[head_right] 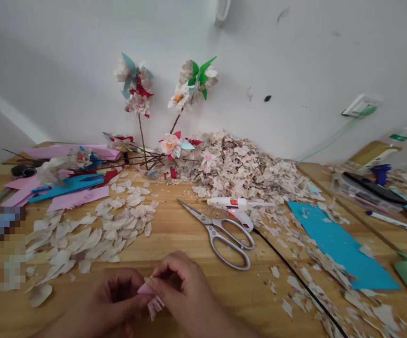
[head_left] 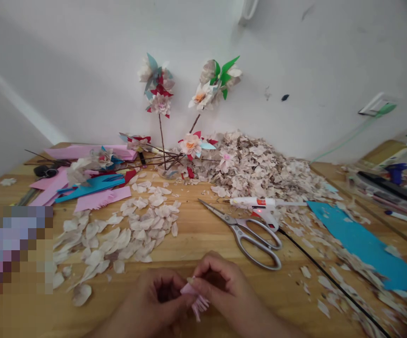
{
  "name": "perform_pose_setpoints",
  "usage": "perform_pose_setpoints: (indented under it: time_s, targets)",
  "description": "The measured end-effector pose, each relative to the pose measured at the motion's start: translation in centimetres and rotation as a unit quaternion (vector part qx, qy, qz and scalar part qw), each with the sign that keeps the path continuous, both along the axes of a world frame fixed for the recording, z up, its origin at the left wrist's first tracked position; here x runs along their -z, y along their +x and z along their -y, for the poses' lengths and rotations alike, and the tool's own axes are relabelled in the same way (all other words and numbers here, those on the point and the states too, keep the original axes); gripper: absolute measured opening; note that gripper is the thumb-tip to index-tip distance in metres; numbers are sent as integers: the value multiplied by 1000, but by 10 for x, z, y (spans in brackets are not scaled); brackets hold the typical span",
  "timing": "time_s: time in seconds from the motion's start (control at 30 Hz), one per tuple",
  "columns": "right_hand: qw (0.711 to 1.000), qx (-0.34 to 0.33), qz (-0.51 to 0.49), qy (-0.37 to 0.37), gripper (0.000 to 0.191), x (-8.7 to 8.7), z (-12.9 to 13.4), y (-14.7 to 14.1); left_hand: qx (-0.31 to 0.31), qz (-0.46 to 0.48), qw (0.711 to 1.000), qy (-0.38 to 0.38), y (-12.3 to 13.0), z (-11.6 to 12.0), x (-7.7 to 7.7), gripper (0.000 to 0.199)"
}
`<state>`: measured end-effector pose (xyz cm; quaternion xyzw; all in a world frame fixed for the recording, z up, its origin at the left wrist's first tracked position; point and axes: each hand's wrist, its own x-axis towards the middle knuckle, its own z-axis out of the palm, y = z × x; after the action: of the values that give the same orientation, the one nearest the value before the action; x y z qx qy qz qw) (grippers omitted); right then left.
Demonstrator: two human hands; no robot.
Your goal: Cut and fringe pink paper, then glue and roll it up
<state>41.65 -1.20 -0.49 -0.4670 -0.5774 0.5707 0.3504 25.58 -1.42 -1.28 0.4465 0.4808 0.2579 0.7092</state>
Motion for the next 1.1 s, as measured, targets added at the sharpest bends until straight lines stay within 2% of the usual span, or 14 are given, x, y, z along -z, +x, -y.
perform_pose_setpoints:
  time_s: [0.23,0.4,0.6,0.83,0.97,1.1]
  targets:
    - [996,29,58,66,11,3,-4,-2,-14,-21,1000,12,-2,-2,-2,34]
    - [995,38,63,63,10,2,-2,-4,-12,-27,1000,8,-2,-2,-5,35]
    - [996,41,56,63,12,4,-3,-3,-24,-41,999,26,-2,-3,1,33]
    - [997,76,-18,17,20,15,-3,-5,-44,-5,999,19,-1,-7,-1,31]
    - [995,69,-66,-21,25,16,-5,-7,-54,1,998,13,-4,-9,-4,31]
    - [998,44,-40,7,21,12,-8,-7,-52,-14,998,18,-3,-11,-6,32]
